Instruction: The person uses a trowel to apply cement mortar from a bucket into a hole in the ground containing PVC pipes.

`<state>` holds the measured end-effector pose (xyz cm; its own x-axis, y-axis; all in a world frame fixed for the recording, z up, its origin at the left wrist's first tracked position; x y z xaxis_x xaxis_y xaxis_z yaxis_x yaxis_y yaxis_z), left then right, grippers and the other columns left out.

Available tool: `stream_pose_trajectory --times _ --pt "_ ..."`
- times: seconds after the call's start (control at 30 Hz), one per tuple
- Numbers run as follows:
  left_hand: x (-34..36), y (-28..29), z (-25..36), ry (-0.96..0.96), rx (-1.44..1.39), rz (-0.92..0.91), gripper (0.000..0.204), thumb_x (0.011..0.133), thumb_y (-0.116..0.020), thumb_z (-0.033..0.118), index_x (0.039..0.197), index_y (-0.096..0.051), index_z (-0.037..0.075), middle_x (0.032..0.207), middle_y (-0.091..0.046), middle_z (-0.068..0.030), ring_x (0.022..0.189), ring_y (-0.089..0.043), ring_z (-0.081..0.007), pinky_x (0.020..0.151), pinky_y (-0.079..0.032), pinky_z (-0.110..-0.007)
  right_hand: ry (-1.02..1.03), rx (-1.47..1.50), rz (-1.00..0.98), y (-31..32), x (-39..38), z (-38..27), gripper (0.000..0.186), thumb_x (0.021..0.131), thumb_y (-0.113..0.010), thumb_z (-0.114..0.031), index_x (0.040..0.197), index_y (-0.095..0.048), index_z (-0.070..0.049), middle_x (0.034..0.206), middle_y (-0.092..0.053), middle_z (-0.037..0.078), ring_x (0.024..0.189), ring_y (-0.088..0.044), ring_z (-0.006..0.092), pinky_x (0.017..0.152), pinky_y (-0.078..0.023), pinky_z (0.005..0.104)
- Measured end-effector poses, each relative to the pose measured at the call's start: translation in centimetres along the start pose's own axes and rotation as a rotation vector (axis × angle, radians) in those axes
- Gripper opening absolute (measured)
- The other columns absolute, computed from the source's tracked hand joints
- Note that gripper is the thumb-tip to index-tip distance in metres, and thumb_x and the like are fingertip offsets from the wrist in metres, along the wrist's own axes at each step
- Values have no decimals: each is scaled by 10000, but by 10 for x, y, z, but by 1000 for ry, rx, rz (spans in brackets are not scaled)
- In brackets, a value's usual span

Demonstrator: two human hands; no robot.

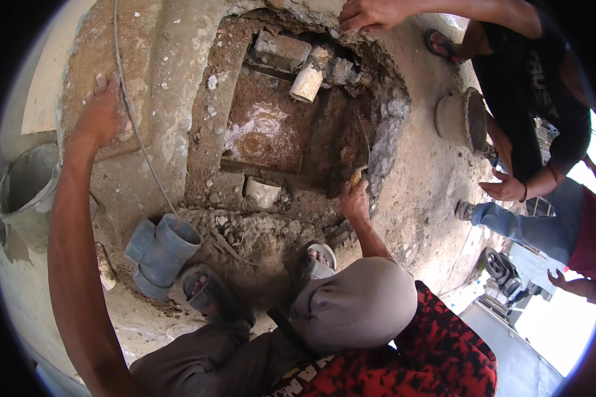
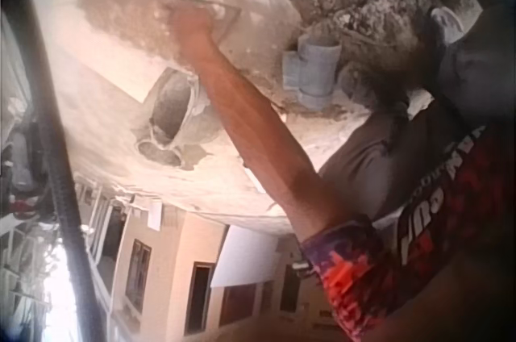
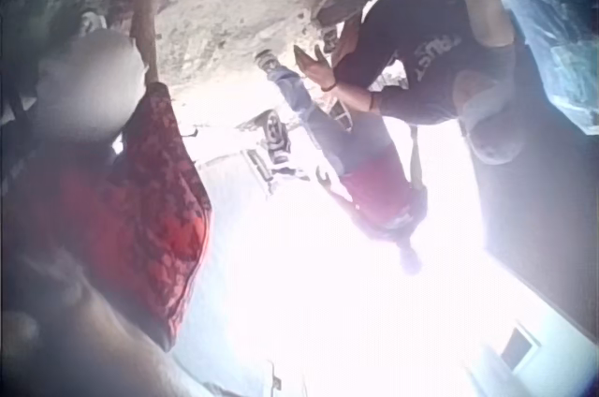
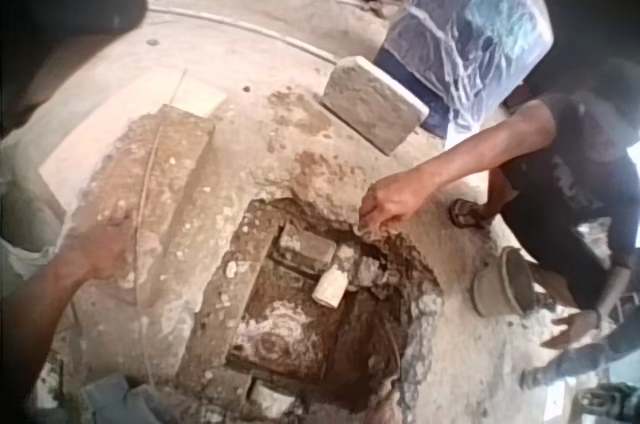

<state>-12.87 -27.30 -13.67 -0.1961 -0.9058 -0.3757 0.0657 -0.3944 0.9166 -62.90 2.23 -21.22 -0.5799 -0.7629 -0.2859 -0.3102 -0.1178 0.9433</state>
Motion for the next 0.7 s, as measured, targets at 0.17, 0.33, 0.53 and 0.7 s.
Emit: stream_pose_trajectory --times 0.17,0.33,0.53,0.7 --pt "-13 -5 -11 66 103 -40 993 625 -742 53 1439 -174 25 1461 -216 -240 1381 -168 -336 1128 -160 -391 -73 50 -534 -5 -40 30 357 846 -474 -144 1098 -471 107 749 -593 315 707 -619 396 583 -480 454" --pt "5 4 12 -15 39 12 994 632 -746 67 1440 -169 28 1467 -183 -247 1384 -160 -330 1133 -147 -384 237 -237 -382 8 -12 68 394 813 -474 -106 1142 -465 111 751 -602 307 676 -634 374 565 -496 441" --pt "-11 4 2 33 57 -45 987 638 -754 87 1438 -179 30 1471 -166 -250 1384 -163 -324 1127 -172 -379 -125 5 -647 62 -58 37 463 797 -493 -105 1229 -434 53 733 -601 276 685 -628 400 587 -506 460" --pt "-10 2 -3 -22 74 24 959 669 -745 112 1429 -170 1 1432 -210 -300 1332 -267 -381 1121 -182 -435 469 -277 -513 120 -74 36 572 802 -493 -101 1356 -355 -63 962 -571 310 838 -608 431 710 -495 489"
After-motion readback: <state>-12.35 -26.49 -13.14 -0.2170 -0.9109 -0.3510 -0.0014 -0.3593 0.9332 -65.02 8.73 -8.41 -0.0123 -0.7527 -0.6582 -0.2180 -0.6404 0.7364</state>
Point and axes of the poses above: each hand's wrist, its own x-axis towards the middle knuckle, its own y-axis out of the back of the hand, z = x × y, the point moved 1 cm from there along x, towards the middle knuckle
